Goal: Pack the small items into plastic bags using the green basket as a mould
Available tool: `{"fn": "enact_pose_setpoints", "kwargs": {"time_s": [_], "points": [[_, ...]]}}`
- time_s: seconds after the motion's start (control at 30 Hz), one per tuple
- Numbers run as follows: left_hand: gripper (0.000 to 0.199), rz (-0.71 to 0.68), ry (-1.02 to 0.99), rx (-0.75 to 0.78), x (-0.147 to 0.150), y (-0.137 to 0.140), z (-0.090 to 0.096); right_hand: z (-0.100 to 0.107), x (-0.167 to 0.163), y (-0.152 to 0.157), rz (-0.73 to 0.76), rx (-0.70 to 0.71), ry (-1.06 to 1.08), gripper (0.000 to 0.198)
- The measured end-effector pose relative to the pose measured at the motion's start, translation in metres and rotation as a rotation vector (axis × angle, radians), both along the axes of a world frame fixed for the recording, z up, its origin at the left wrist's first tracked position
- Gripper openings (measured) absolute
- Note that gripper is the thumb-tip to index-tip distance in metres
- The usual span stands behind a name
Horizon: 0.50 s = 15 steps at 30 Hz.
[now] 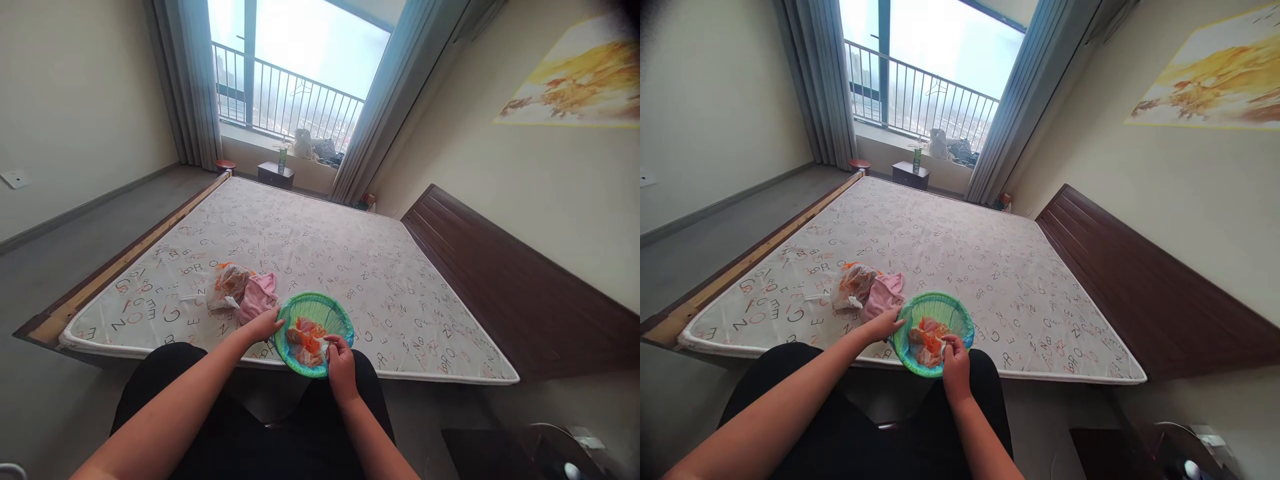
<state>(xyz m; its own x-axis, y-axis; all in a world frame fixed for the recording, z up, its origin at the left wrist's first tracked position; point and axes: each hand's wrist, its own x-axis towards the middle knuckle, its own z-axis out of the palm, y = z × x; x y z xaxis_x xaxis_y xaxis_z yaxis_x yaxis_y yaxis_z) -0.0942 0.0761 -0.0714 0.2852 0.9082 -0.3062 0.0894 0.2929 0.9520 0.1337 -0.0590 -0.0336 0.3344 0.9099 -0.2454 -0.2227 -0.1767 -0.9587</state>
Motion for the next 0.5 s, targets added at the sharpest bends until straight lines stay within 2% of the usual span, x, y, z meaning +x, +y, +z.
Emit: {"fn": "enact_pose_setpoints", "kwargs": {"time_s": [0.13, 0.27, 0.4, 0.5], "points": [[0.032, -0.058, 0.082, 0.096, 0.003, -0.003, -0.002, 0.005, 0.003, 0.006, -0.011, 0.040, 0.096, 0.021], [0.030, -0.132, 0.242, 0.285, 0.006, -0.004, -0.006, 0.014, 0.009, 0.016, -0.138, 0.078, 0.252, 0.025], [0.026, -0.131, 0.302, 0.324, 0.006, -0.002, -0.009, 0.019, 0.022, 0.026, -0.160, 0.074, 0.318, 0.030], [0.024, -0.140, 0.292, 0.326, 0.006, 0.000, -0.010, 0.018, 0.042, 0.036, -0.165, -0.003, 0.380, 0.033]]}}
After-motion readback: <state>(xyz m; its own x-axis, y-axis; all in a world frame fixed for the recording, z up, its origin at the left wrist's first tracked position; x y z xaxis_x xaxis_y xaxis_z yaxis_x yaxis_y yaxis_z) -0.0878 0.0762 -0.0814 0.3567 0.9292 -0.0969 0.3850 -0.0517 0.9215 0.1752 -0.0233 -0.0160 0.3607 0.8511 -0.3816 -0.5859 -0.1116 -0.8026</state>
